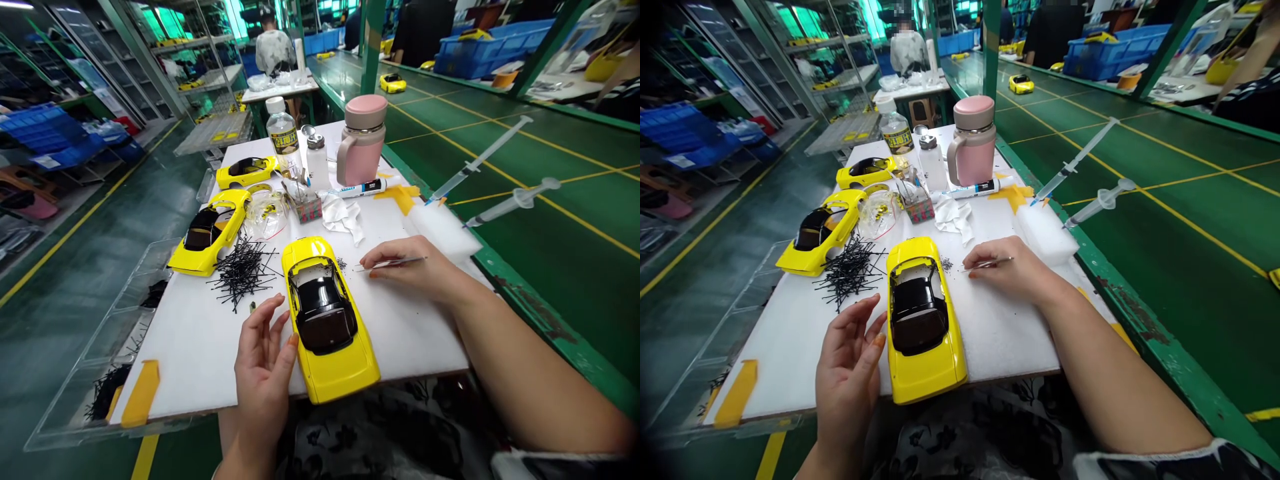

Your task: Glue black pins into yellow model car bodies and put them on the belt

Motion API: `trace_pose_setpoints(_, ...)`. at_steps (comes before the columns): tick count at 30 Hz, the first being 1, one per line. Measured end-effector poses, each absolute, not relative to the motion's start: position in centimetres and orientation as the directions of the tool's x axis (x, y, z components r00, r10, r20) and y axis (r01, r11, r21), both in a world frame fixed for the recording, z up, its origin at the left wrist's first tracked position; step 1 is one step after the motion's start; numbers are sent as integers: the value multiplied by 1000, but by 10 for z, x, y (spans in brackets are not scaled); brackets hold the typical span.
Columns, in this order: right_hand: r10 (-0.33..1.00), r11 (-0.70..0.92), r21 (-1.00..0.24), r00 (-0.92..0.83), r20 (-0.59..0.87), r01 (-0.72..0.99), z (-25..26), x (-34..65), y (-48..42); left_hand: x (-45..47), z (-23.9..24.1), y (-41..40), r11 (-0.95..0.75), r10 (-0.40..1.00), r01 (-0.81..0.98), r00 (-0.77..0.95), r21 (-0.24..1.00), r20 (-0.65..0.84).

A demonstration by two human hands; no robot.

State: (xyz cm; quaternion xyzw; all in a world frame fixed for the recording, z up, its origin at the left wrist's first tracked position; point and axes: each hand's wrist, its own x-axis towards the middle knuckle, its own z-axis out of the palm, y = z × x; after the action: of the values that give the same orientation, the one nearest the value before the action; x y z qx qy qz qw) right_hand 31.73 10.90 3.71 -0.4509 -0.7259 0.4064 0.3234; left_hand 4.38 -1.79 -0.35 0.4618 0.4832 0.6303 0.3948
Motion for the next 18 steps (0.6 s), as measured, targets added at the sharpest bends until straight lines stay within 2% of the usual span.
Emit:
trace_pose_setpoints(7, 962, 14, -913, -253, -99, 409, 45, 328, 113, 41, -5, -18, -228, 945, -41, -250, 973, 211)
trace_pose_setpoints(9, 975, 9, -930, -210, -73, 366, 51, 331, 103, 41, -5, -18, -225, 945, -38, -253, 974, 208)
trace_pose_setpoints(13, 996, 85, -955, -56, 73, 283, 61, 342, 62, 41, -5, -18, -211, 946, -27, -256, 977, 197)
trace_pose_setpoints(18, 986, 68, -916, 115, 123, 396, 54, 358, 6, 42, -4, -17, -213, 948, -14, -247, 977, 203)
